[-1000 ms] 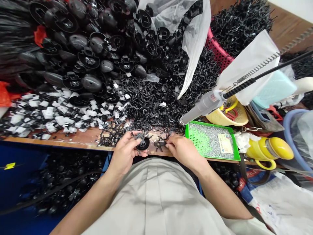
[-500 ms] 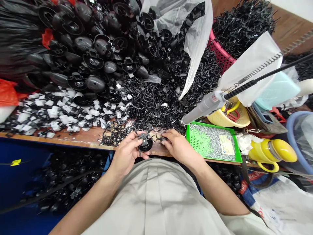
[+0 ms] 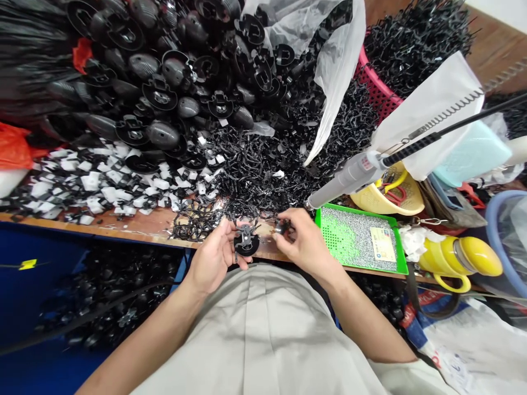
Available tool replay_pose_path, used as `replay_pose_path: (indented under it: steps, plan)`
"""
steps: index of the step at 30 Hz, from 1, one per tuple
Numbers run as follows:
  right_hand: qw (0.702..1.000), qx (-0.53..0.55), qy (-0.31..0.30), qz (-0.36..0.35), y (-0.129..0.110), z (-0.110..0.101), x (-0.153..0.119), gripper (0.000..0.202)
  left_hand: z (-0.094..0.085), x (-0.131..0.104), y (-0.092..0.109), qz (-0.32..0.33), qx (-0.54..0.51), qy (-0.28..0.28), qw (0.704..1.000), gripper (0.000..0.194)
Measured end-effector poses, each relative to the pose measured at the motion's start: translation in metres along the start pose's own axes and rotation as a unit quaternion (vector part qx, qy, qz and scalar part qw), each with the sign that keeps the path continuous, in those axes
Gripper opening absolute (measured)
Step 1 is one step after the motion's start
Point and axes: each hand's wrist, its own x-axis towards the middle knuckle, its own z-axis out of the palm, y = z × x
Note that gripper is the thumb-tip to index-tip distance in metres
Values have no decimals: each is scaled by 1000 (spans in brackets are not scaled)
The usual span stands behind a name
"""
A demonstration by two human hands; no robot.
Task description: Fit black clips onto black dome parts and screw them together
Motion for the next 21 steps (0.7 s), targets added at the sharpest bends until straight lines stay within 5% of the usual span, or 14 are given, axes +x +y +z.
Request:
replay_pose_path:
  steps: [5, 8, 17, 21]
  plan:
    - [996, 74, 3, -48, -10, -19, 5, 58, 2, -1, 1, -8, -7, -2, 1000, 50]
    - [999, 35, -24, -12, -5, -22, 8, 56, 2, -1, 2, 1, -5, 9, 1000, 49]
    - [994, -63, -83, 18, -13, 4, 1, 43, -4, -6, 8, 80, -9, 98, 992, 42]
    - [998, 0, -69, -14, -24, 10, 21, 42, -3, -14, 14, 94, -9, 116, 989, 40]
